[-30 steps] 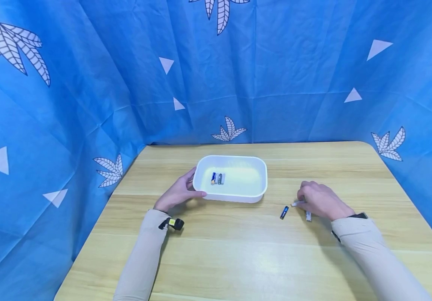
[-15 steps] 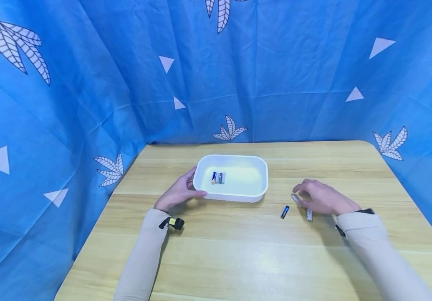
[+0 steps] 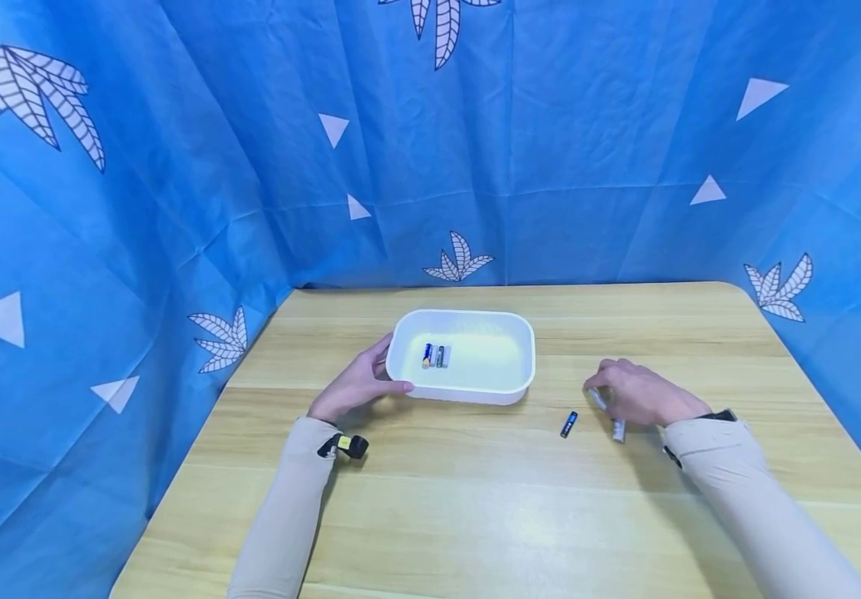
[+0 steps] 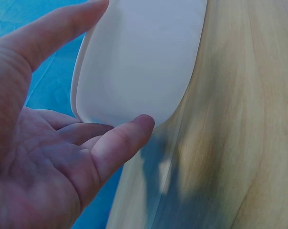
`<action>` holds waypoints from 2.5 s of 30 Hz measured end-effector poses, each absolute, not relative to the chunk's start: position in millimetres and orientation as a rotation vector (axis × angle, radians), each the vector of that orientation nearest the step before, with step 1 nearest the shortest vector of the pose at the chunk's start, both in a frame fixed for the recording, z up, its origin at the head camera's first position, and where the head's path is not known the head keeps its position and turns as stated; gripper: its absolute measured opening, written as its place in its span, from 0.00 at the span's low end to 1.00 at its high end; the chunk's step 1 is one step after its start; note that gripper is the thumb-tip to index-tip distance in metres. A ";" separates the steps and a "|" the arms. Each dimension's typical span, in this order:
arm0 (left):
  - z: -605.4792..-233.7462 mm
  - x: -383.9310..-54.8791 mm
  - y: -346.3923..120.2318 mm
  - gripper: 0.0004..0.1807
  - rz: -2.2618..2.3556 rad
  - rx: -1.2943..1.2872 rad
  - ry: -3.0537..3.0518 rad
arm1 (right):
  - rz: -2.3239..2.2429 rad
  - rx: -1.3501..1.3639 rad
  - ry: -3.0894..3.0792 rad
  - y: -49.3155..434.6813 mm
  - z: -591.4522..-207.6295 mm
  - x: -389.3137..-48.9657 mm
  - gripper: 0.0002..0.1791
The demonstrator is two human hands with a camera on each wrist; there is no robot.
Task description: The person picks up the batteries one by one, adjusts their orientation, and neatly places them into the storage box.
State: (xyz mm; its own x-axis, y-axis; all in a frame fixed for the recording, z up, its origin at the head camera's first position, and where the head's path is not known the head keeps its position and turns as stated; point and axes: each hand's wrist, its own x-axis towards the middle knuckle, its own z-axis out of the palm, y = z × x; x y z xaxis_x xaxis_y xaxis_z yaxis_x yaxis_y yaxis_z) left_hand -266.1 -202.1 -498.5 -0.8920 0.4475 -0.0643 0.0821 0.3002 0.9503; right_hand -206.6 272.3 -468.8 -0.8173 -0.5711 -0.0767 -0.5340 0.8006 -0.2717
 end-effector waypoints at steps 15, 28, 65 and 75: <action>-498.3 -265.0 -202.8 0.65 1.619 0.486 2.256 | -0.276 -0.845 2.881 271.0 -468.1 -210.0 0.13; -498.4 -265.5 -202.2 0.66 1.610 0.458 2.261 | -0.255 -0.812 2.861 271.1 -464.5 -212.4 0.13; -498.2 -263.5 -201.7 0.68 1.598 0.425 2.286 | -0.473 -0.854 2.874 127.2 -382.2 -291.8 0.22; -498.7 -264.3 -202.7 0.69 1.593 0.423 2.300 | -0.401 -0.853 2.807 94.0 -398.7 -313.6 0.20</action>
